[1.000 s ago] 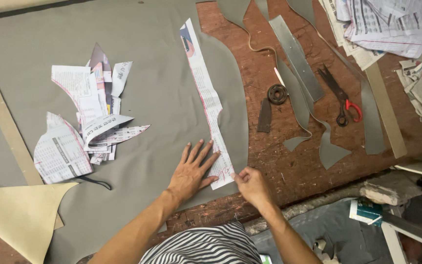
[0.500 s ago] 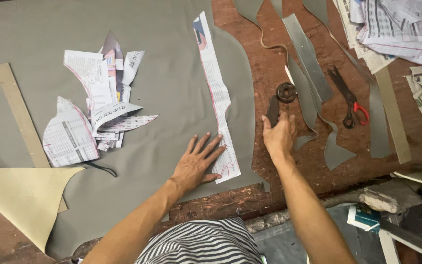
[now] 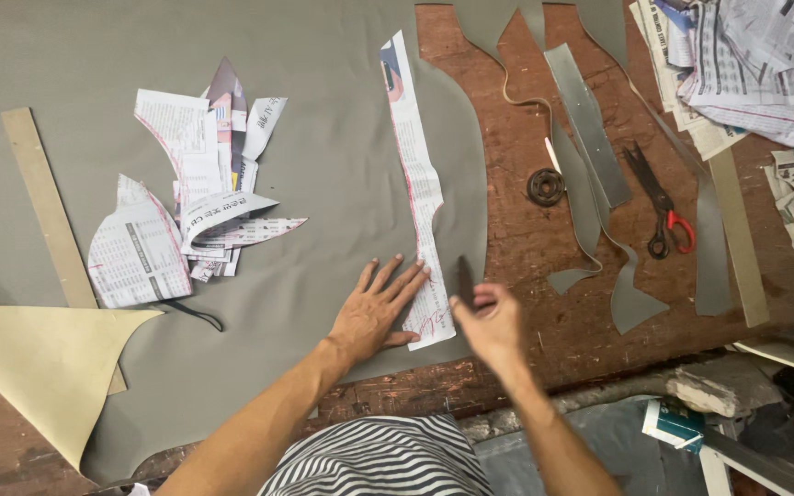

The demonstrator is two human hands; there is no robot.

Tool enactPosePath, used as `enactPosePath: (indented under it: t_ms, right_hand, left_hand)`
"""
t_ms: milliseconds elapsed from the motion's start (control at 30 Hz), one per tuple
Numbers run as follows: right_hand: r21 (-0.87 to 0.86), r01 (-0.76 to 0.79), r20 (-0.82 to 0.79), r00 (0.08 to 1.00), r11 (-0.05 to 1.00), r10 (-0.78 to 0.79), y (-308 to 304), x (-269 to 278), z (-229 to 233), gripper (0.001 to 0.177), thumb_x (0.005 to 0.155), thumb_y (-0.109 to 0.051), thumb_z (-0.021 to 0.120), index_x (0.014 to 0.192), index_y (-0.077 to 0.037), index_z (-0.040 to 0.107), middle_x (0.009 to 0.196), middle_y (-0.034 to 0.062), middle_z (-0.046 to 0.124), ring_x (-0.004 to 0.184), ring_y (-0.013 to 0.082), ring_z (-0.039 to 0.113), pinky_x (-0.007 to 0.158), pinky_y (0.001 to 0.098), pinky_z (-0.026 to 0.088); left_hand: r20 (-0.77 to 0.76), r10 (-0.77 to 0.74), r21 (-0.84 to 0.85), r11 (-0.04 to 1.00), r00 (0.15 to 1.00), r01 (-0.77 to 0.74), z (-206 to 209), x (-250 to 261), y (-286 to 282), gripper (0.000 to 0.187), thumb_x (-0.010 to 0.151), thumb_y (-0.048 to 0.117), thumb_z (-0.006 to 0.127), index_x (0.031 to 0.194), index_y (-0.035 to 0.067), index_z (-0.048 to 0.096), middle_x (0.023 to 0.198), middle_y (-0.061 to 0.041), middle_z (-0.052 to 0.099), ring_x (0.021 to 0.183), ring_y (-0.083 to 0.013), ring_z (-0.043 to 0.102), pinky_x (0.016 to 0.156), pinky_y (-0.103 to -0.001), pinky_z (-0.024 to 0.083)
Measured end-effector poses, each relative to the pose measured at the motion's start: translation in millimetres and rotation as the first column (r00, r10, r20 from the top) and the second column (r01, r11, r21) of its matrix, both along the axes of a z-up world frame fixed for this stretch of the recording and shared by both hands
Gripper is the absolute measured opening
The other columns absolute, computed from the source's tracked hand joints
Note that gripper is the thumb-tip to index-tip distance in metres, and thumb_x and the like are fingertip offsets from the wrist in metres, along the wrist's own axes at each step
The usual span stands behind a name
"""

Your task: The person places paper templates on a sheet of grey fabric, marks the outlines using a ruler and a piece of chalk, and then cuts the fabric into shapes with a pair of scissors.

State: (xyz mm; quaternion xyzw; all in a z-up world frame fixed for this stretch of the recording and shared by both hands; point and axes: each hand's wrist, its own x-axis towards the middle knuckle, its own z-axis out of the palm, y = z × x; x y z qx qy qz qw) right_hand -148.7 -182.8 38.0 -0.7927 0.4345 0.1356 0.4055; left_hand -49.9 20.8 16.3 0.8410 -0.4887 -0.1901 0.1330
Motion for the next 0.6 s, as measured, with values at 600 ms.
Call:
enactPosePath:
  t_ms: [600]
  right_hand:
    - [-0.118, -0.134, 0.201, 0.967, 0.984, 0.156, -9.3, -28.6, -9.9, 0.019, 0.089, -0.021, 0.076, 0.099, -0.005, 0.074, 0.08, 0.008, 0.076, 0.067, 0.0163, 0.07, 0.058, 0.0318, 0.057]
  left_hand:
    - [-0.058, -0.047, 0.131, 0.99, 0.997, 0.054, 14.6, 6.9, -2.5, 0.136, 0.062, 0.071, 0.077, 0.159, 0.012, 0.003, 0.168, -0.002, 0.018, 0.153, -0.0301, 0.015, 0.124, -0.054, 0.014]
